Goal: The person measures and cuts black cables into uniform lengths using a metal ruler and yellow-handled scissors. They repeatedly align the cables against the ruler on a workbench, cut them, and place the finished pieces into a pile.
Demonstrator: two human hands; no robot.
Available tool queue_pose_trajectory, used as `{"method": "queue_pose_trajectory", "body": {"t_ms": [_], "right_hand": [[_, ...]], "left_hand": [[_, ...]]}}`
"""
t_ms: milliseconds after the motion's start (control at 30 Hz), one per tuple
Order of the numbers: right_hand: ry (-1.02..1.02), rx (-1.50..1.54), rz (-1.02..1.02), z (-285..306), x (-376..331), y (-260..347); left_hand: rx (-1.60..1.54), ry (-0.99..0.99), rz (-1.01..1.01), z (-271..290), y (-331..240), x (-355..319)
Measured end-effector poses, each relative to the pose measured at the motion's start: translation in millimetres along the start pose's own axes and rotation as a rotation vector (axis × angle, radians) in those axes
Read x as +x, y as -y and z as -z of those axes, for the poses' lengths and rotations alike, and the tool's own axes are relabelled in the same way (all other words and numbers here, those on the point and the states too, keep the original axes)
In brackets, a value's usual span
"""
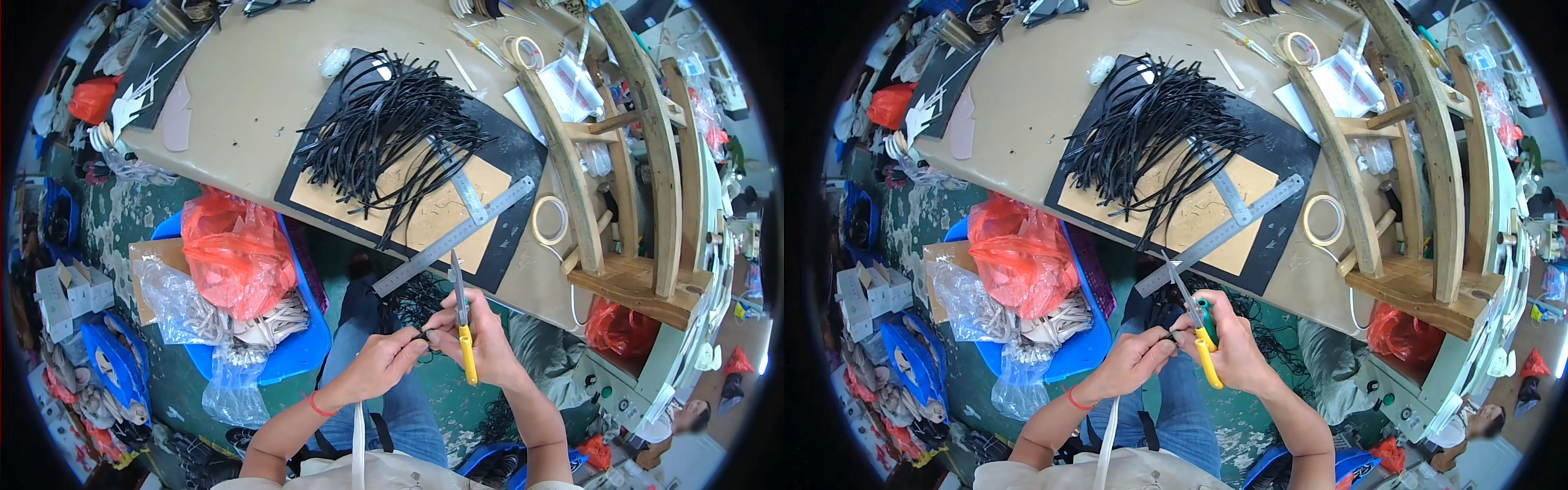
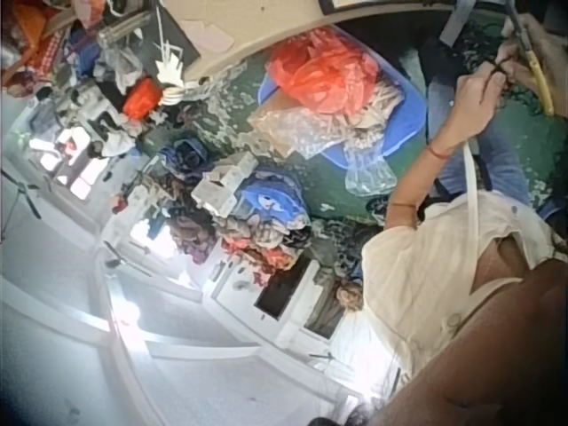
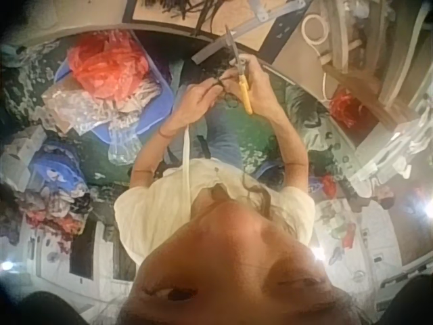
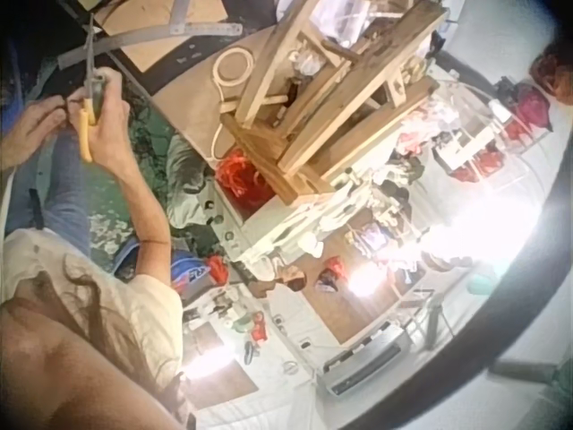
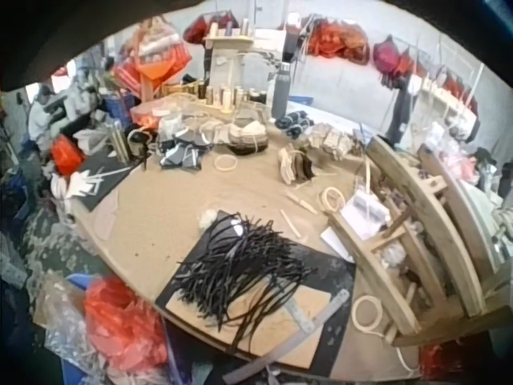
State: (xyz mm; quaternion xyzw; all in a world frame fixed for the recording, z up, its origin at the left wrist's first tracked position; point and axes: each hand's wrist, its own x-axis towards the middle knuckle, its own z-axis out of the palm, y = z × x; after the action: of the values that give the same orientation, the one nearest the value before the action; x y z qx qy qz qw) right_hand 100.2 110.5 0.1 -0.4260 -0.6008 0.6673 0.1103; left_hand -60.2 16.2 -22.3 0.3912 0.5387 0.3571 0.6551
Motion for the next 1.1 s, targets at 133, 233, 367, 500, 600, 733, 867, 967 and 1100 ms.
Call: {"method": "queue_pose_trajectory", "body": {"t_ms": [133, 233, 367, 500, 600, 733, 867, 967, 1100], "right_hand": [[0.005, -0.036, 0.016, 1.9, 1.0, 1.9], [0.013, -0.027, 0.008, 4.8, 2.1, 4.7], [0.007, -0.042, 0.012, 6.7, 0.2, 6.0], [0.001, -0.056, 0.018, 6.3, -2.2, 5.5], [-0.009, -0.049, 0.018, 8.1, -5.5, 3.9], [-0.017, -0.03, 0.01, 10.0, -8.4, -0.1], [-0.02, -0.036, 0.012, 11.2, -10.1, -3.8], [-0.018, -0.021, 0.005, 12.0, -11.0, -4.0], [-0.023, -0.032, 0.004, 13.5, -12.3, -4.1]], "left_hand": [[-0.015, 0.035, 0.056, 1.5, -5.1, 1.8], [-0.009, 0.051, 0.066, 1.3, -6.0, 4.8], [0.001, 0.056, 0.066, -0.2, -8.3, 6.1], [0.011, 0.052, 0.076, -2.7, -7.7, 4.4], [0.018, 0.064, 0.071, -5.8, -4.3, 5.5], [0.02, 0.072, 0.062, -8.6, -2.9, 6.1], [0.013, 0.072, 0.072, -11.6, -3.1, 5.9], [0.008, 0.073, 0.078, -13.2, -3.0, 6.1], [0.002, 0.074, 0.07, -15.6, -2.5, 7.3]]}}
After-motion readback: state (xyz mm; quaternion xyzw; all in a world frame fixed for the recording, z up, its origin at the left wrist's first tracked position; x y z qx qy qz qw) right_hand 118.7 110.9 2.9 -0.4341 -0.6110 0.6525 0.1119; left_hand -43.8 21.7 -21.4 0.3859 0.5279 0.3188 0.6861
